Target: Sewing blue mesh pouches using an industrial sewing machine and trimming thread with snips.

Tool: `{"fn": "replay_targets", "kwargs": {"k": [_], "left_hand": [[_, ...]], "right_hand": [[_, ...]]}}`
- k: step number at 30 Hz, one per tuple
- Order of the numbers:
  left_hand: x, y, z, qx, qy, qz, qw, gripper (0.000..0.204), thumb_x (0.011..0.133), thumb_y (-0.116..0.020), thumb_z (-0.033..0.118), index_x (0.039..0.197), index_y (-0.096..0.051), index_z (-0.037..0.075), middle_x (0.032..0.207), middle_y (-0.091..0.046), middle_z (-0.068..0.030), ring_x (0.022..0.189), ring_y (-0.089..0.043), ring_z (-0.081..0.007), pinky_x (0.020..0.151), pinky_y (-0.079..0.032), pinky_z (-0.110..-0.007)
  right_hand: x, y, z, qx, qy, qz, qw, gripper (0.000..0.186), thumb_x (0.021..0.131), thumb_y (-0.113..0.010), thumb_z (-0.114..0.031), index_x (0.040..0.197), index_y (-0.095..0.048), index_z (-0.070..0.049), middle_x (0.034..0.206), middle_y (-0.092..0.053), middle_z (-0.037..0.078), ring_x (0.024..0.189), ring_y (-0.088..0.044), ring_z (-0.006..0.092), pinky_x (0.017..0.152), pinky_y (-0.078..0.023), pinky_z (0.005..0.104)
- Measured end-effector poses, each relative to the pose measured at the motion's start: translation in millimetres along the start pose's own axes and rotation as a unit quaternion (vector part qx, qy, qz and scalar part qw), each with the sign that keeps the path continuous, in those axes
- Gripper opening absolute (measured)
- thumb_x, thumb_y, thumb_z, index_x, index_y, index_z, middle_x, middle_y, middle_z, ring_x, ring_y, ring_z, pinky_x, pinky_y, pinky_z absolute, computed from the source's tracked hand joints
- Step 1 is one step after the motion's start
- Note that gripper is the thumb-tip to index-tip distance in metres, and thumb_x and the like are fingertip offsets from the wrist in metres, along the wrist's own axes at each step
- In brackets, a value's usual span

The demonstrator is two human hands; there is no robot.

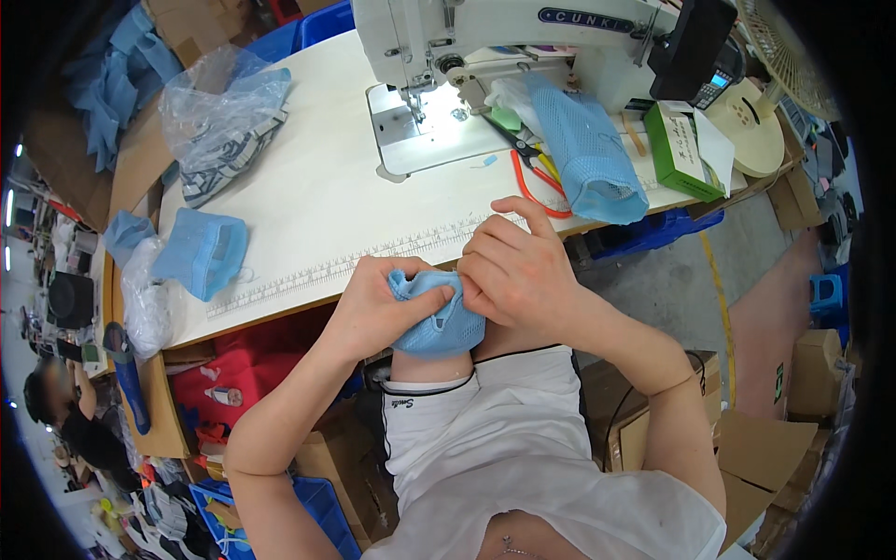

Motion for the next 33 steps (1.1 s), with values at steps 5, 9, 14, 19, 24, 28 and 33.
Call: {"fn": "replay_targets", "kwargs": {"k": [5, 9, 14, 19, 24, 28, 33], "left_hand": [[0, 4, 0, -0.009, 0.023, -0.028, 0.999, 0.023, 0.088, -0.082, 0.016, 0.1, -0.08, -0.004, 0.082, -0.074, -0.0045, 0.077, -0.065, -0.008, 0.075, -0.055, -0.027], [-6, 11, 0, 0.021, 0.027, -0.042, 0.999, 0.024, 0.089, -0.084, 0.017, 0.102, -0.08, -0.003, 0.084, -0.074, -0.0031, 0.08, -0.064, -0.0078, 0.075, -0.055, -0.027], [-11, 44, 3, -0.069, -0.012, 0.025, 0.997, 0.021, 0.094, -0.083, 0.017, 0.102, -0.078, -0.002, 0.084, -0.073, 0.0001, 0.077, -0.064, -0.0067, 0.073, -0.054, -0.025], [-16, 50, 6, -0.144, -0.049, 0.07, 0.986, 0.029, 0.096, -0.083, 0.021, 0.112, -0.076, -0.002, 0.095, -0.074, -0.0031, 0.089, -0.067, -0.0079, 0.083, -0.054, -0.025], [-25, 56, 15, -0.161, -0.165, 0.049, 0.972, 0.042, 0.092, -0.087, 0.021, 0.125, -0.072, -0.001, 0.101, -0.075, -0.0042, 0.092, -0.068, -0.0102, 0.087, -0.054, -0.027], [-33, 67, -10, -0.162, -0.09, 0.041, 0.982, 0.035, 0.088, -0.091, 0.015, 0.115, -0.074, 0.0, 0.1, -0.076, -0.0028, 0.09, -0.069, -0.0109, 0.085, -0.056, -0.028], [-40, 66, -10, -0.224, -0.075, 0.135, 0.962, 0.018, 0.087, -0.09, 0.007, 0.097, -0.076, 0.002, 0.091, -0.076, -0.0012, 0.086, -0.068, -0.0089, 0.081, -0.055, -0.026]], "right_hand": [[-1, 0, 7, 0.061, -0.071, 0.029, 0.995, 0.012, 0.077, -0.074, -0.009, 0.082, -0.063, -0.006, 0.087, -0.064, 0.007, 0.095, -0.064, 0.0259, 0.101, -0.048, 0.0469], [-7, 6, 24, 0.082, -0.166, 0.044, 0.982, 0.015, 0.079, -0.075, -0.009, 0.091, -0.066, -0.006, 0.089, -0.066, 0.009, 0.095, -0.065, 0.0279, 0.094, -0.05, 0.0442], [-15, -6, 26, 0.334, -0.319, -0.004, 0.887, 0.016, 0.092, -0.077, -0.012, 0.103, -0.07, -0.003, 0.1, -0.071, 0.009, 0.097, -0.068, 0.0203, 0.089, -0.053, 0.0357], [-4, -13, 7, 0.468, -0.315, -0.061, 0.824, 0.039, 0.092, -0.086, -0.023, 0.116, -0.067, 0.001, 0.103, -0.07, 0.004, 0.095, -0.066, 0.0112, 0.088, -0.055, 0.0305], [-14, -32, 10, 0.566, -0.4, -0.038, 0.72, 0.034, 0.091, -0.088, -0.015, 0.114, -0.069, 0.001, 0.104, -0.073, 0.004, 0.102, -0.067, 0.0117, 0.092, -0.057, 0.0321], [-13, -31, 9, 0.571, -0.366, 0.023, 0.735, 0.026, 0.096, -0.082, -0.017, 0.11, -0.072, 0.002, 0.099, -0.076, 0.004, 0.091, -0.065, 0.0083, 0.082, -0.054, 0.0271], [-17, -28, 10, 0.571, -0.384, 0.016, 0.725, 0.023, 0.103, -0.074, -0.017, 0.113, -0.072, 0.003, 0.1, -0.075, 0.005, 0.092, -0.064, 0.0093, 0.084, -0.054, 0.0276]]}}
Point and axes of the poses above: each hand's wrist, its own x-axis towards the middle knuckle, its own y-axis out of the back of the hand, z = x × y, the point moved 5 cm from there along x, towards the middle knuckle
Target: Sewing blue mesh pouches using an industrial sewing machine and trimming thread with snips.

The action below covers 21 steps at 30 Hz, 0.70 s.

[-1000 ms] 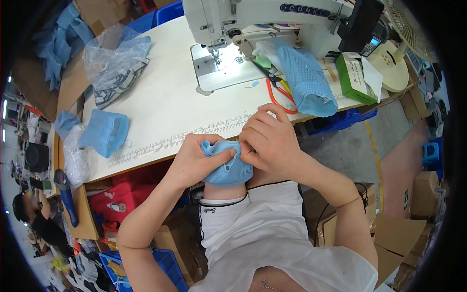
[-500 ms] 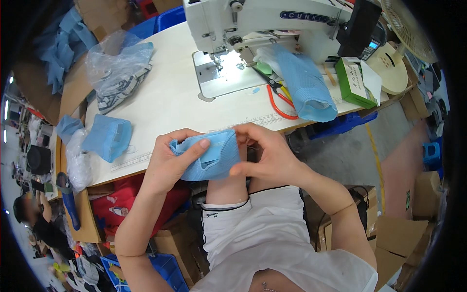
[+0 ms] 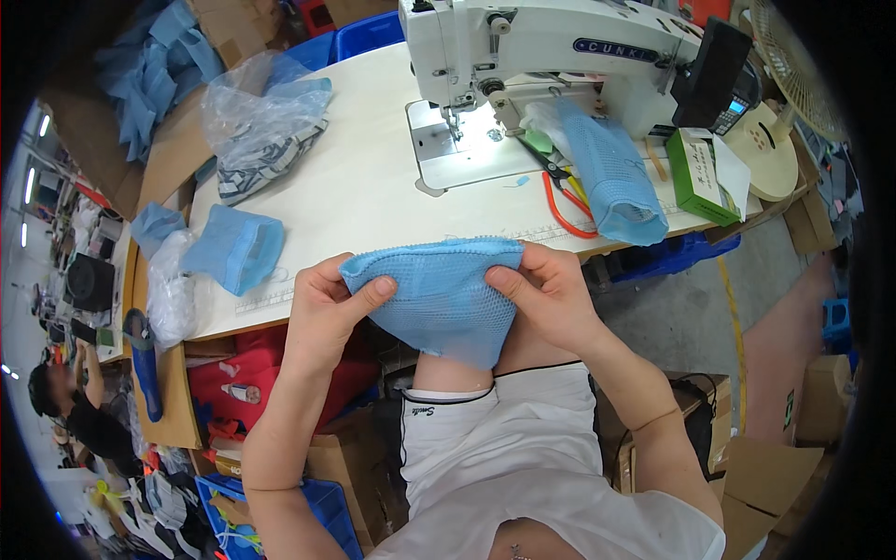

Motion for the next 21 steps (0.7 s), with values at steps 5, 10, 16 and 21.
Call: {"fn": "replay_targets", "kwargs": {"k": [5, 10, 16, 21], "left_hand": [[-7, 3, -2, -0.006, -0.061, 0.013, 0.998, 0.017, 0.085, -0.091, 0.005, 0.093, -0.076, 0.004, 0.087, -0.076, -0.0005, 0.081, -0.066, -0.0073, 0.079, -0.053, -0.025], [-9, -4, 1, -0.036, -0.108, 0.047, 0.992, 0.02, 0.081, -0.092, 0.0, 0.083, -0.073, 0.005, 0.089, -0.074, -0.0012, 0.082, -0.065, -0.0083, 0.076, -0.053, -0.025], [-19, -10, 15, 0.03, -0.223, -0.005, 0.974, 0.025, 0.075, -0.092, -0.01, 0.08, -0.072, 0.004, 0.088, -0.074, -0.0064, 0.079, -0.065, -0.0099, 0.073, -0.052, -0.025], [-22, -9, 16, 0.035, -0.256, -0.009, 0.966, 0.028, 0.074, -0.092, -0.012, 0.079, -0.07, 0.005, 0.085, -0.072, -0.0052, 0.076, -0.063, -0.0088, 0.072, -0.052, -0.024]], "right_hand": [[1, -6, -17, -0.088, 0.026, -0.013, 0.996, 0.025, 0.102, -0.076, -0.019, 0.113, -0.07, 0.003, 0.1, -0.074, 0.005, 0.094, -0.065, 0.012, 0.085, -0.054, 0.0276], [-1, -8, -39, -0.067, 0.154, 0.075, 0.983, 0.021, 0.096, -0.081, -0.014, 0.109, -0.069, -0.003, 0.103, -0.07, 0.002, 0.097, -0.064, 0.0116, 0.089, -0.053, 0.0274], [-5, -3, -34, -0.049, 0.122, 0.033, 0.991, 0.016, 0.095, -0.079, -0.007, 0.108, -0.07, -0.003, 0.104, -0.069, 0.003, 0.102, -0.063, 0.0137, 0.094, -0.05, 0.0284], [-11, -2, -39, -0.088, 0.158, 0.05, 0.982, 0.014, 0.095, -0.077, -0.003, 0.106, -0.071, -0.001, 0.1, -0.068, 0.006, 0.099, -0.064, 0.0161, 0.091, -0.05, 0.0288]]}}
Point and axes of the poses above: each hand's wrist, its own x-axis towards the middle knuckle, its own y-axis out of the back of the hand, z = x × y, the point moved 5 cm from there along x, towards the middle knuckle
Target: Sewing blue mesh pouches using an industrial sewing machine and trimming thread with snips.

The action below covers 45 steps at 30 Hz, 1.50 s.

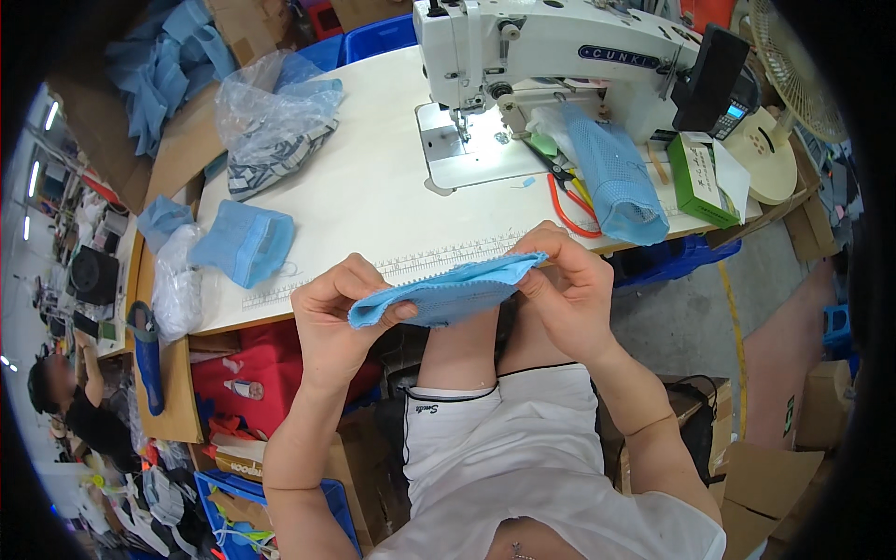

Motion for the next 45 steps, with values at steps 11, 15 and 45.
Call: {"fn": "replay_targets", "kwargs": {"k": [11, 15, 45], "left_hand": [[-5, 9, -11, -0.102, 0.069, 0.015, 0.992, 0.026, 0.083, -0.089, -0.002, 0.103, -0.073, 0.002, 0.093, -0.07, -0.002, 0.084, -0.062, -0.0084, 0.078, -0.051, -0.024], [-8, 14, -13, -0.089, 0.054, 0.023, 0.994, 0.027, 0.086, -0.086, -0.003, 0.111, -0.076, 0.001, 0.097, -0.07, -0.0041, 0.089, -0.064, -0.0112, 0.081, -0.051, -0.024], [44, 10, -30, 0.359, -0.007, -0.204, 0.911, 0.036, 0.077, -0.091, 0.015, 0.109, -0.079, 0.007, 0.109, -0.071, -0.0084, 0.1, -0.066, -0.0262, 0.089, -0.05, -0.04]], "right_hand": [[0, -6, 9, 0.055, -0.061, 0.003, 0.997, 0.021, 0.096, -0.078, -0.008, 0.115, -0.072, -0.001, 0.107, -0.071, 0.006, 0.103, -0.066, 0.0153, 0.092, -0.052, 0.0288], [2, -3, -5, 0.005, -0.019, 0.031, 0.999, 0.023, 0.096, -0.079, -0.011, 0.117, -0.072, -0.003, 0.111, -0.071, 0.005, 0.105, -0.066, 0.0156, 0.092, -0.053, 0.0303], [108, -24, 100, -0.186, -0.019, -0.056, 0.981, 0.028, 0.096, -0.057, 0.007, 0.119, -0.068, -0.004, 0.121, -0.073, 0.013, 0.116, -0.069, 0.0242, 0.1, -0.053, 0.0351]]}}
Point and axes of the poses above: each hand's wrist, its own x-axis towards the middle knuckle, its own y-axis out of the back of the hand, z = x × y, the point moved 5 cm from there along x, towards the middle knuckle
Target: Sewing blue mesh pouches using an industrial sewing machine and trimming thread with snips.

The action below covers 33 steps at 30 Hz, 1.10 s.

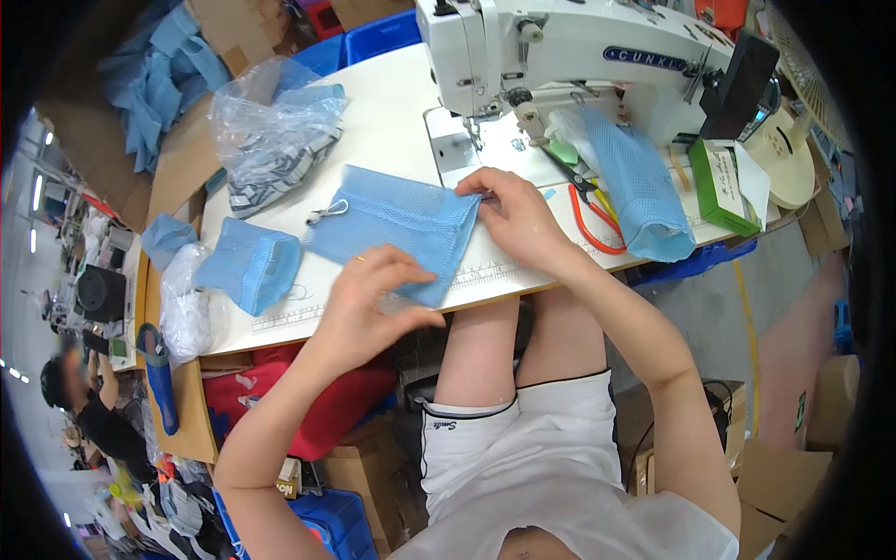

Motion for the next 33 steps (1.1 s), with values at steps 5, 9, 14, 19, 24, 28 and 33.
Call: {"fn": "replay_targets", "kwargs": {"k": [5, 9, 14, 19, 24, 28, 33], "left_hand": [[15, -8, -23, 0.005, 0.005, 0.075, 0.997, 0.053, 0.078, -0.093, 0.029, 0.124, -0.075, 0.009, 0.135, -0.069, -0.0134, 0.127, -0.061, -0.0335, 0.106, -0.046, -0.041], [38, -13, -19, -0.001, 0.015, 0.144, 0.989, 0.052, 0.076, -0.094, 0.029, 0.118, -0.072, 0.006, 0.123, -0.07, -0.0142, 0.117, -0.063, -0.0334, 0.099, -0.049, -0.041], [61, -40, -18, 0.039, 0.076, 0.106, 0.991, 0.053, 0.07, -0.097, 0.03, 0.1, -0.061, 0.004, 0.101, -0.06, -0.011, 0.096, -0.058, -0.0301, 0.086, -0.049, -0.04], [67, -42, -35, -0.003, 0.101, 0.072, 0.992, 0.044, 0.077, -0.093, 0.024, 0.103, -0.064, 0.004, 0.097, -0.061, -0.0068, 0.093, -0.058, -0.0234, 0.083, -0.049, -0.035], [64, -27, -64, -0.275, 0.246, 0.057, 0.928, 0.014, 0.098, -0.074, 0.011, 0.107, -0.071, 0.0, 0.092, -0.066, 0.0038, 0.084, -0.057, -0.0038, 0.075, -0.046, -0.022], [53, -22, -64, -0.315, 0.258, 0.119, 0.905, 0.007, 0.101, -0.069, 0.006, 0.105, -0.07, 0.001, 0.092, -0.066, 0.0044, 0.084, -0.057, -0.0032, 0.075, -0.045, -0.02], [41, -32, -44, -0.247, 0.174, 0.186, 0.935, 0.006, 0.102, -0.069, 0.002, 0.108, -0.068, 0.0, 0.096, -0.064, 0.0037, 0.086, -0.056, -0.004, 0.077, -0.043, -0.019]], "right_hand": [[-25, 27, 2, -0.094, 0.011, 0.09, 0.991, 0.04, 0.091, -0.05, 0.012, 0.124, -0.066, -0.004, 0.117, -0.069, 0.015, 0.11, -0.068, 0.028, 0.096, -0.054, 0.0372], [-31, 29, 11, -0.047, 0.018, 0.084, 0.995, 0.037, 0.083, -0.051, 0.013, 0.109, -0.07, -0.005, 0.108, -0.069, 0.011, 0.104, -0.065, 0.0275, 0.089, -0.053, 0.0382], [-31, 15, -10, -0.11, 0.119, -0.003, 0.987, 0.031, 0.077, -0.057, 0.011, 0.098, -0.075, -0.004, 0.101, -0.065, 0.01, 0.095, -0.058, 0.029, 0.083, -0.05, 0.0402], [-33, 9, -9, -0.133, 0.114, -0.025, 0.984, 0.038, 0.078, -0.061, 0.009, 0.108, -0.079, -0.005, 0.107, -0.064, 0.008, 0.1, -0.057, 0.028, 0.088, -0.048, 0.0403], [-33, 10, -11, -0.147, 0.119, -0.023, 0.982, 0.038, 0.078, -0.063, 0.008, 0.109, -0.08, -0.006, 0.104, -0.061, 0.008, 0.098, -0.056, 0.027, 0.086, -0.046, 0.04], [-34, 11, -14, -0.173, 0.133, -0.022, 0.976, 0.034, 0.079, -0.065, 0.005, 0.108, -0.079, -0.006, 0.102, -0.061, 0.007, 0.096, -0.056, 0.0257, 0.085, -0.046, 0.0395], [-34, 12, -18, -0.168, 0.159, 0.016, 0.973, 0.029, 0.08, -0.066, 0.002, 0.105, -0.079, -0.005, 0.103, -0.062, 0.006, 0.094, -0.057, 0.0251, 0.082, -0.047, 0.0381]]}}
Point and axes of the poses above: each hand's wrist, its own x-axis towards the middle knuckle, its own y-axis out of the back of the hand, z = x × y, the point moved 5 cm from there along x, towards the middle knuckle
